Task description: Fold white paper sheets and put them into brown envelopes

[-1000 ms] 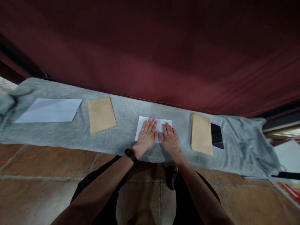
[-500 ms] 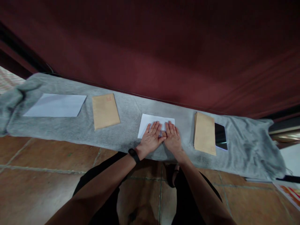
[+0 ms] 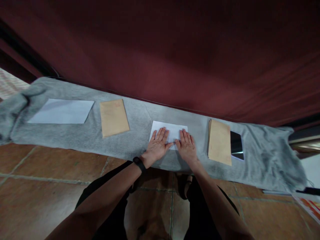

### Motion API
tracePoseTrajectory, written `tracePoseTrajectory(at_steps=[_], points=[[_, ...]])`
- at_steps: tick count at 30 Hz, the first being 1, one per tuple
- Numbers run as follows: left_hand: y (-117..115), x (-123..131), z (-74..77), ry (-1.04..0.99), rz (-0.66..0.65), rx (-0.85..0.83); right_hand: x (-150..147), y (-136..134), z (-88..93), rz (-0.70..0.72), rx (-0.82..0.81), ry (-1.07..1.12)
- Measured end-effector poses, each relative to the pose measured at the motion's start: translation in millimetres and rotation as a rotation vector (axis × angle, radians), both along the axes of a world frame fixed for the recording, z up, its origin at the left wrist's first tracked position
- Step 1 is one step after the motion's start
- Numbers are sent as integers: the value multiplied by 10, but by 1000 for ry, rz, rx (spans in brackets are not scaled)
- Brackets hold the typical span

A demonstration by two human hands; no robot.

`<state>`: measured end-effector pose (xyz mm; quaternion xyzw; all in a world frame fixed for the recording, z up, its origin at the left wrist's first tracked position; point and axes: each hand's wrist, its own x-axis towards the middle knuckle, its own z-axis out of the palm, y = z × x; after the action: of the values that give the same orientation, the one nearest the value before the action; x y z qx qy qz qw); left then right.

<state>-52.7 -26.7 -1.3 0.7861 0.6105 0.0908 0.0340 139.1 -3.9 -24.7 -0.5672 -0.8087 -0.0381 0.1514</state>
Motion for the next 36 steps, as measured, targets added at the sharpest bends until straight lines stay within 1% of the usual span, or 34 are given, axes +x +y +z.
tracePoseTrajectory(at_steps=[12, 17, 20, 23, 27, 29, 33, 36], points=[[37, -184, 26, 30, 144, 9, 123, 36, 3, -73, -37, 6], [54, -215, -9, 20, 151, 29, 174, 65, -5, -120, -43, 32], [62, -210, -21, 23, 158, 25, 166, 90, 44, -141, -38, 53], [70, -192, -4, 43, 174, 11, 76, 105, 140, -94, -57, 97], [99, -146, 62, 69, 180, 22, -157, 88, 256, 64, -124, 154], [123, -113, 95, 73, 181, 43, -277, 79, 278, 111, -151, 168], [176, -26, 120, 31, 169, 102, -438, 111, 266, 136, -186, 187], [222, 37, 104, -15, 101, 105, -489, 165, 247, 129, -194, 187]])
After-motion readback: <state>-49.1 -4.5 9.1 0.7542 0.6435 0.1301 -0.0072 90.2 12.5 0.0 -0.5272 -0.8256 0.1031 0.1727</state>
